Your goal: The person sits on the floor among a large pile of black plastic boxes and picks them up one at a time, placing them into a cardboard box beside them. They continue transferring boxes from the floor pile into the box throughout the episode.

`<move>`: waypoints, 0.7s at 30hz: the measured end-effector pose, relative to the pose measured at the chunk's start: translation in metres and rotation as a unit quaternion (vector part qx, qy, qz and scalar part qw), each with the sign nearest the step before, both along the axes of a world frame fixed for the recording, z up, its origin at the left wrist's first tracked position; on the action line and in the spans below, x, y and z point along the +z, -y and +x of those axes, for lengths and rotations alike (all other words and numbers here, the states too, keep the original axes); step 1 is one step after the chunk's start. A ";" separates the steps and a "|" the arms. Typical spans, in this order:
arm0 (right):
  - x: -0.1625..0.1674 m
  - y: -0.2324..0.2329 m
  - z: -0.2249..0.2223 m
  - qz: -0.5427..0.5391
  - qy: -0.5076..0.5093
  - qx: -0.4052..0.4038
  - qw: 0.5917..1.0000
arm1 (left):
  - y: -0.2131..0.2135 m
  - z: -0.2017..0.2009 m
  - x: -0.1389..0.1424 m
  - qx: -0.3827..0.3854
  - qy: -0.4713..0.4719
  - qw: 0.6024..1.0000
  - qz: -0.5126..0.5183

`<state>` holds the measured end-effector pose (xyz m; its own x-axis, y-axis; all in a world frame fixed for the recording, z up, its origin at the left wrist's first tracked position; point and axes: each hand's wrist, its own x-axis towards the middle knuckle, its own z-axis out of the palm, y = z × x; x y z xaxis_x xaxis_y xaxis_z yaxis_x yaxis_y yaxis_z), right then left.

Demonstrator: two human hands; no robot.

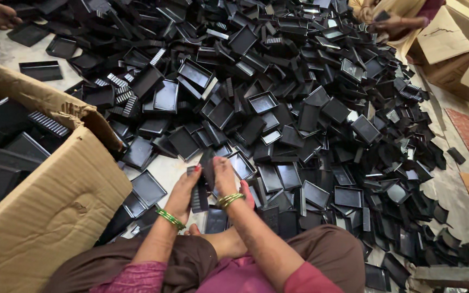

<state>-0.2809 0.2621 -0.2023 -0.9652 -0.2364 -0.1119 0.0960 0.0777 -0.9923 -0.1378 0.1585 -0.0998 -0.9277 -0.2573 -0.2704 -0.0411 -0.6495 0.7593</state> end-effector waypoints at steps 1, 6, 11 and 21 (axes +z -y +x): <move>-0.010 0.000 0.005 0.015 -0.018 0.036 0.999 | 0.000 -0.002 -0.004 -0.008 0.006 1.000 -0.015; -0.016 0.009 0.012 0.034 -0.066 0.117 0.990 | 0.008 -0.013 -0.020 0.066 0.020 0.995 -0.067; 0.024 -0.001 -0.003 -0.031 0.263 0.202 0.943 | 0.015 -0.020 -0.019 0.031 0.070 0.962 -0.262; 0.103 -0.038 -0.023 -0.309 0.194 0.263 0.893 | 0.024 -0.030 -0.019 0.075 -0.079 0.960 -0.257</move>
<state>-0.3037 0.2999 -0.0993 -0.6202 -0.7774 -0.1049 0.5534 -0.3388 -0.7609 -0.1674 0.1343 -0.1187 -0.8886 -0.4533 0.0697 0.1666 -0.1776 0.9699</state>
